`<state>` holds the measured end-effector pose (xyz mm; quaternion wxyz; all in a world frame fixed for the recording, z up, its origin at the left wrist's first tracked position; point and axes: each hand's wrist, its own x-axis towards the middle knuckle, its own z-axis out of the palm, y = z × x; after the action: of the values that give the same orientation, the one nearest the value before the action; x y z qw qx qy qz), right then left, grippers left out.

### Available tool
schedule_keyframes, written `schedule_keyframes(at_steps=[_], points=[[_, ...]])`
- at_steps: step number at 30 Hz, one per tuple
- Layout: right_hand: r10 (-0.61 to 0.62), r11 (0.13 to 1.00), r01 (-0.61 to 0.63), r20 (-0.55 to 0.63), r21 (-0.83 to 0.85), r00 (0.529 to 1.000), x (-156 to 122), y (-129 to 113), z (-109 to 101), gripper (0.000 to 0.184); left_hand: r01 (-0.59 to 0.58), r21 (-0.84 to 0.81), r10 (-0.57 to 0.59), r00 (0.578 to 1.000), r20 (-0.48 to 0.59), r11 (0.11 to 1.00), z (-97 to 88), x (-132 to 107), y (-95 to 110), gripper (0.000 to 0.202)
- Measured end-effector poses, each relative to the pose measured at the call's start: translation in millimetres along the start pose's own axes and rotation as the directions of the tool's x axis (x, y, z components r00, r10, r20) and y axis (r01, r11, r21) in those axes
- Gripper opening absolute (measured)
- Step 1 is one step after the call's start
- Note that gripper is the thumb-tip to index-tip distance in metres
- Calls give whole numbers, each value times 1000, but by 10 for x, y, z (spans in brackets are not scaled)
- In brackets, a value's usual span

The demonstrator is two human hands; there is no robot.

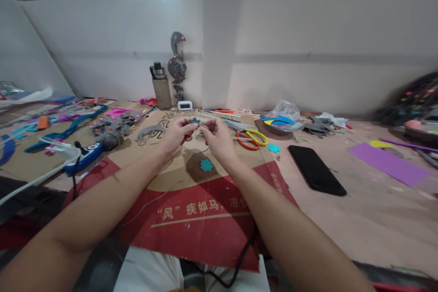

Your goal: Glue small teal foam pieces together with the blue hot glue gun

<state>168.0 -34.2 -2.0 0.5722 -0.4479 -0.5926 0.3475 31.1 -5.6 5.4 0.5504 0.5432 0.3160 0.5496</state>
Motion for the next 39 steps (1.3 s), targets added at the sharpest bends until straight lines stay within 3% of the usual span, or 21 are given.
schedule_keyframes(at_steps=[3, 7, 15, 23, 39], points=[[-102, 982, 93, -48, -165, 994, -1, -60, -51, 13, 9, 18, -9, 1000, 1, 1000, -9, 10, -16, 24], [-199, 934, 161, -91, -318, 976, -4, -91, -98, 14, 18, 45, -19, 1000, 12, 999, -4, 2, -31, 26], [-320, 766, 269, 16, -584, 947, -21, -134, -140, 23, 1, 80, -4, 999, 34, 997, 1, -24, -29, 26], [-247, 747, 223, 49, -626, 968, -20, -115, -139, 27, -81, 180, 63, 993, 102, 980, 11, -49, -41, 22], [-233, 777, 194, 12, -599, 972, -37, -142, -146, 39, -29, 140, 8, 989, 151, 990, 35, -62, -26, 30]])
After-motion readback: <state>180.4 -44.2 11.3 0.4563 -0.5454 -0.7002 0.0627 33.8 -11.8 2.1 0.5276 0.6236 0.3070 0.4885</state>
